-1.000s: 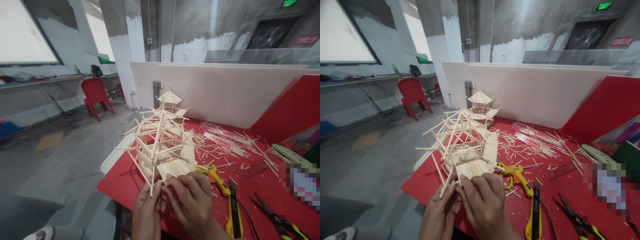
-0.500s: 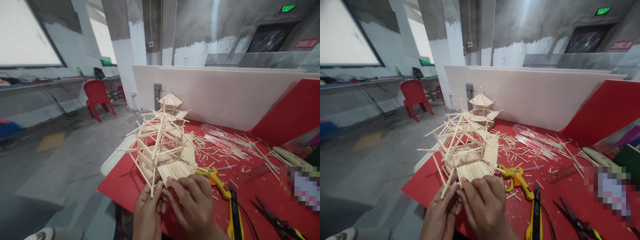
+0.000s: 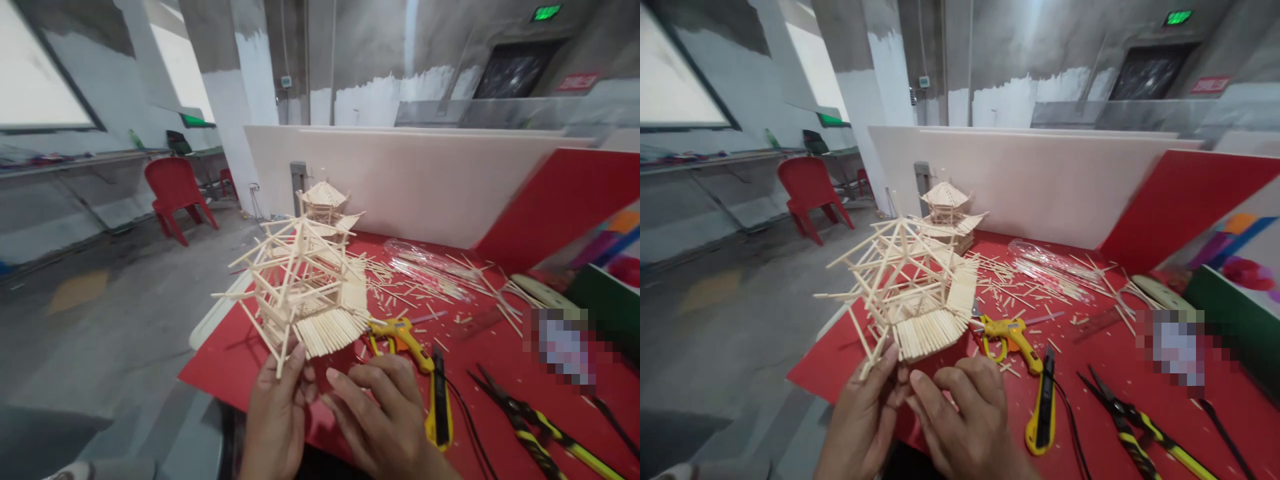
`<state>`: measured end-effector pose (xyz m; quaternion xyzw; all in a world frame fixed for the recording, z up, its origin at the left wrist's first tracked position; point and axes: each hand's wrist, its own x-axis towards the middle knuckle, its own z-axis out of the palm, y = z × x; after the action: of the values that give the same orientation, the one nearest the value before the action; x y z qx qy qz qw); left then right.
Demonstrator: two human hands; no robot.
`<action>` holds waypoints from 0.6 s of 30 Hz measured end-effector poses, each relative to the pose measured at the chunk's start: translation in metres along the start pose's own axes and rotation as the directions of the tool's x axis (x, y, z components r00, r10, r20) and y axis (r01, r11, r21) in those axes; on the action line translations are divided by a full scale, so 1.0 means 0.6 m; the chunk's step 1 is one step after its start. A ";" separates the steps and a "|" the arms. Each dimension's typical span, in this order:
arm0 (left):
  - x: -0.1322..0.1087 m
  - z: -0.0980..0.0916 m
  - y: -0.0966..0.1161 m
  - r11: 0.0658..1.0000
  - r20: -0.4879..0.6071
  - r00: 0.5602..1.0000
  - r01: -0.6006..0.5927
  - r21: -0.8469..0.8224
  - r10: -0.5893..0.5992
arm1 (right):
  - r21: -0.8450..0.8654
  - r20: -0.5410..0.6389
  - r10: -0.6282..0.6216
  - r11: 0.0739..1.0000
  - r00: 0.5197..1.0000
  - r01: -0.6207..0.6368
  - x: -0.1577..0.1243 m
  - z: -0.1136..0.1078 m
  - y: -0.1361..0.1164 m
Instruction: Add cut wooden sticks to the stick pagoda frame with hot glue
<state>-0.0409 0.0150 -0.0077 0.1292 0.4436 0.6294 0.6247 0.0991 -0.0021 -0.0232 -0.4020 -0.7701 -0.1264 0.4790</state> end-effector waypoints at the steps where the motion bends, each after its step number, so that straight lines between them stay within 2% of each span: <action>1: 0.000 0.002 0.001 1.000 -0.012 1.000 -0.016 0.014 0.016 | 0.013 0.013 0.010 1.000 1.000 -0.010 -0.001 -0.009 -0.001; 6: 0.005 0.016 0.004 0.994 -0.067 0.996 -0.058 0.090 0.065 | 0.023 0.040 0.056 0.998 0.998 -0.057 -0.015 -0.046 0.005; 9: 0.006 0.023 0.005 0.991 -0.092 0.992 -0.072 0.114 0.082 | -0.031 0.026 0.106 0.994 0.994 -0.105 -0.036 -0.059 0.026; 11: 0.006 0.027 0.006 0.990 -0.095 0.991 -0.084 0.110 0.095 | -0.161 0.085 0.231 0.963 0.969 -0.216 -0.052 -0.066 0.053; 12: 0.006 0.028 0.006 0.991 -0.094 0.991 -0.089 0.105 0.099 | -0.250 0.128 0.324 0.925 0.937 -0.286 -0.061 -0.069 0.071; 14: 0.005 0.029 0.006 0.992 -0.096 0.990 -0.094 0.089 0.102 | -0.442 0.216 0.541 0.796 0.813 -0.413 -0.076 -0.075 0.110; 18: 0.005 0.022 0.003 0.993 -0.078 0.992 -0.094 0.075 0.100 | -0.565 0.266 0.725 0.651 0.636 -0.506 -0.098 -0.080 0.177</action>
<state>-0.0334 0.0231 0.0000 0.1473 0.4841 0.6475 0.5699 0.2212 0.0093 -0.0685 -0.7613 -0.6207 -0.0186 0.1866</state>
